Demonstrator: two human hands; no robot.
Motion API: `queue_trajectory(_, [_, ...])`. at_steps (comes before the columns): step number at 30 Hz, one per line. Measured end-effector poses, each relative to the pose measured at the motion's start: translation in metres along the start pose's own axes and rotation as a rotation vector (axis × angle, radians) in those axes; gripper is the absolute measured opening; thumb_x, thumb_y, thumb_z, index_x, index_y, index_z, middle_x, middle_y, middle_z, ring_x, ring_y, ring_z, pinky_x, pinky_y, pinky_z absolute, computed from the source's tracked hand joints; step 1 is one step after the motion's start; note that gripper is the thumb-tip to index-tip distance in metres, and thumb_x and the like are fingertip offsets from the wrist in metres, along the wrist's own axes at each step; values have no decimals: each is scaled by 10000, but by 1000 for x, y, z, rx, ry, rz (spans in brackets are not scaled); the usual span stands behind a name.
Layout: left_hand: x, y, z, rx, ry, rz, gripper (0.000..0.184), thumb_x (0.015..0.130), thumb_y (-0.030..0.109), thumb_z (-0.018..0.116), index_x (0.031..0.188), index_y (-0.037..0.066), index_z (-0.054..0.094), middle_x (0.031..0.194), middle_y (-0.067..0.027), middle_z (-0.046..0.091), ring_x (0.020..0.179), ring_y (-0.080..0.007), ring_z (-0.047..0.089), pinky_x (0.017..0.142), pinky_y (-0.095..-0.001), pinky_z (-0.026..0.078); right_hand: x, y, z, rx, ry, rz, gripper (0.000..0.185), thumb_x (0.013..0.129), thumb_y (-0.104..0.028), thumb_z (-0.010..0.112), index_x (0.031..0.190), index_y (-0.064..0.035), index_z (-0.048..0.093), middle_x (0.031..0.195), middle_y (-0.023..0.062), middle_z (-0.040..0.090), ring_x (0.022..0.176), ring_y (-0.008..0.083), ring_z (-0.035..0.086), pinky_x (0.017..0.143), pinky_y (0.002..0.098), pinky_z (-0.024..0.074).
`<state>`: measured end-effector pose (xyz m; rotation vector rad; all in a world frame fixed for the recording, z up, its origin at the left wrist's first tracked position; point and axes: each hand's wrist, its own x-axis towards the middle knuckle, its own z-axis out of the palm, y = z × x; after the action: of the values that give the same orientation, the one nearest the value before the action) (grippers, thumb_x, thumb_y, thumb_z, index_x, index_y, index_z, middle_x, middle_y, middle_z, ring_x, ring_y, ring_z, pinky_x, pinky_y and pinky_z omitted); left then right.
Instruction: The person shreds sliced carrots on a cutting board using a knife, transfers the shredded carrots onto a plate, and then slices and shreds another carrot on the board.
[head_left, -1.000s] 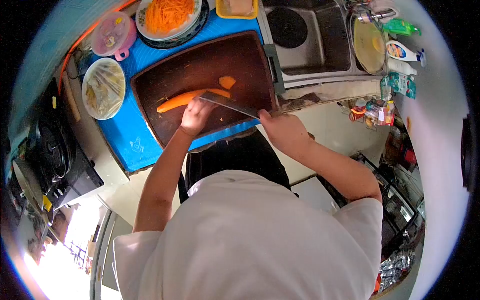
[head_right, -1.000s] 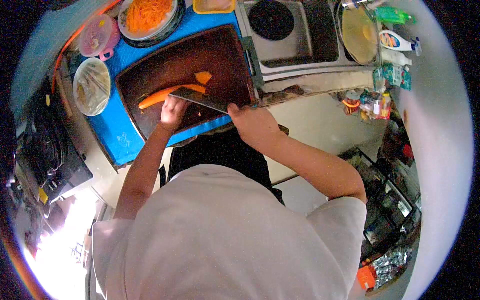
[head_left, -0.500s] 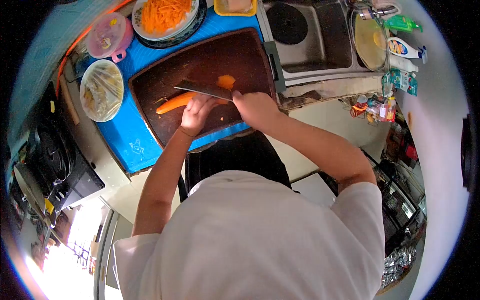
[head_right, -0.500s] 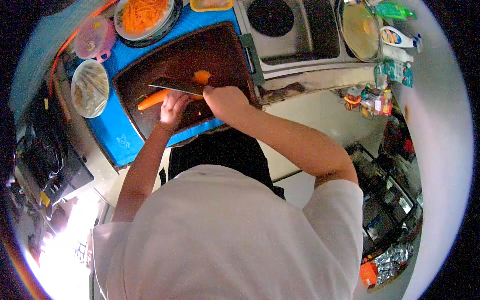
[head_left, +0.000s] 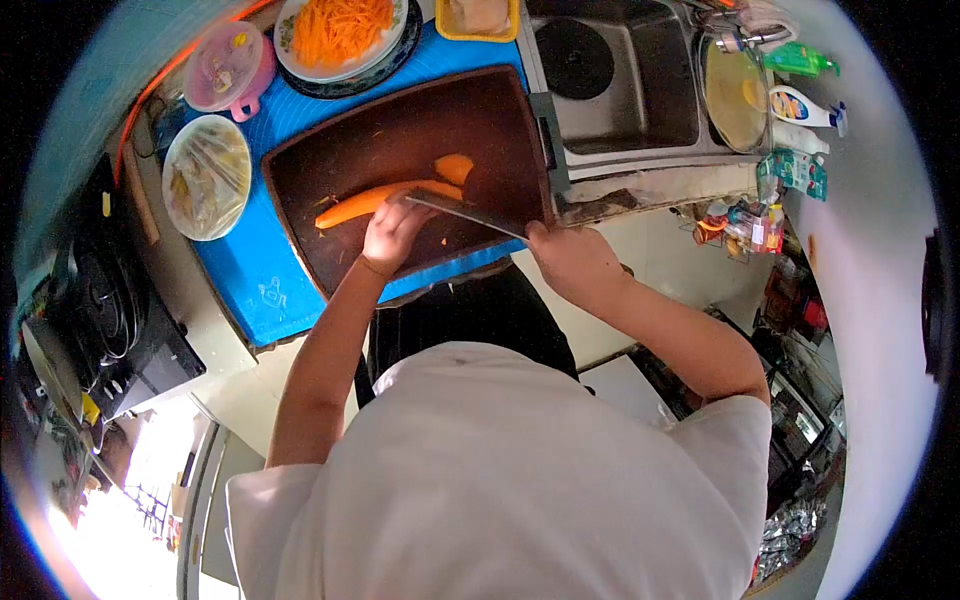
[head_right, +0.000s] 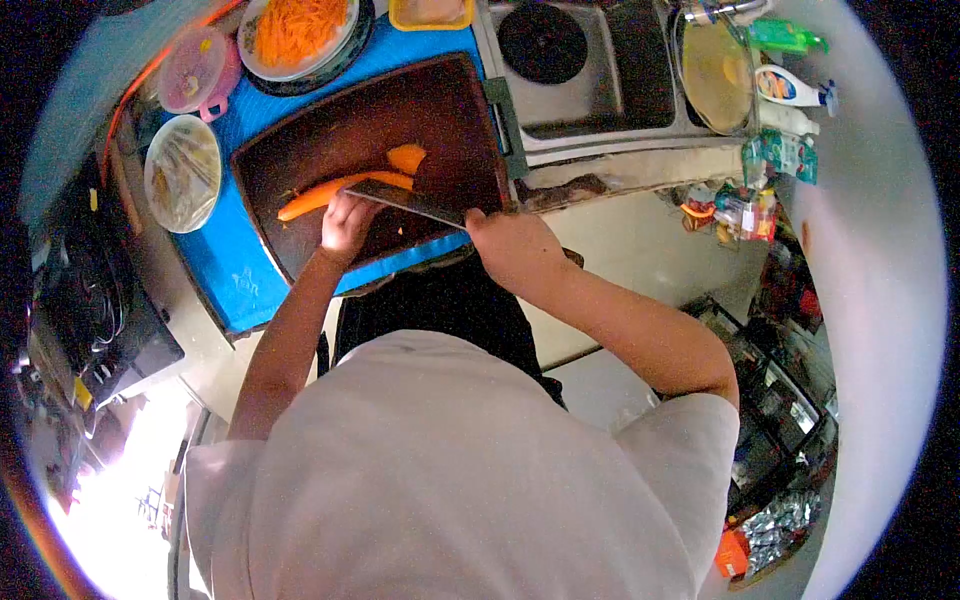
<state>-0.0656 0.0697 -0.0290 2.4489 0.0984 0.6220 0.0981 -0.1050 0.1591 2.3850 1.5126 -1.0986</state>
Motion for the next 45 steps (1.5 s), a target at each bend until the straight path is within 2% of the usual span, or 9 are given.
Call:
queue_trajectory(2, [0,-1,1,-4,13,6,297,633,94,696,925,116,646,968,-60,584,949,-252,553,775,-341,482,0,3,6,27,40,-27,70,778,-54,445,827,-6,461,611,167,568,579,332,596,498,428,476])
queue_trajectory(8, [-2,0,4,-35,25,-43,279,649,89,674,926,119,649,985,-53,582,967,-250,543,799,-342,473,5,1,10,19,74,-37,110,753,-36,464,850,14,470,604,170,576,569,336,599,483,419,480])
queue_trajectory(14, [4,2,2,-71,12,-44,279,650,77,662,927,92,637,1017,-62,574,977,-254,538,818,-338,464,65,-7,21,4,92,-104,144,763,-53,466,882,13,513,657,165,606,641,322,629,548,416,511])
queue_trajectory(17, [7,2,-2,-78,41,-8,289,655,68,638,943,82,631,1039,-71,565,979,-256,536,828,-338,458,76,-2,26,17,20,-73,150,777,-88,458,874,8,522,659,158,610,632,313,630,535,413,512])
queue_trajectory(25, [1,5,-6,-14,-5,-41,296,693,68,564,981,92,629,1023,-81,554,959,-266,533,819,-347,460,44,-14,12,-24,74,-66,123,756,-52,468,854,13,505,650,160,604,617,305,626,532,401,514])
queue_trajectory(29, [-8,2,-2,-9,-41,-71,286,687,74,571,964,104,634,973,-75,571,914,-263,541,802,-343,464,10,-19,-3,-5,24,-8,94,739,-12,479,830,12,487,657,172,600,624,315,625,539,401,513])
queue_trajectory(32, [-6,-1,-2,-21,15,17,266,683,72,585,942,102,637,959,-83,578,898,-269,546,786,-346,470,6,-16,1,14,34,11,96,739,-16,485,831,10,488,661,174,602,627,321,625,532,405,511])
queue_trajectory(38, [-6,0,-1,-9,17,-42,275,661,56,615,932,98,639,991,-87,572,912,-281,547,778,-352,476,10,-15,10,-7,41,-13,109,752,-34,475,848,12,496,654,171,598,622,324,621,525,409,507])
queue_trajectory(45, [-2,1,0,-37,12,-44,282,665,57,647,945,85,635,1041,-75,557,964,-261,537,806,-338,472,71,-12,14,5,60,-98,139,772,-76,465,866,12,519,650,170,602,622,323,624,530,417,506])
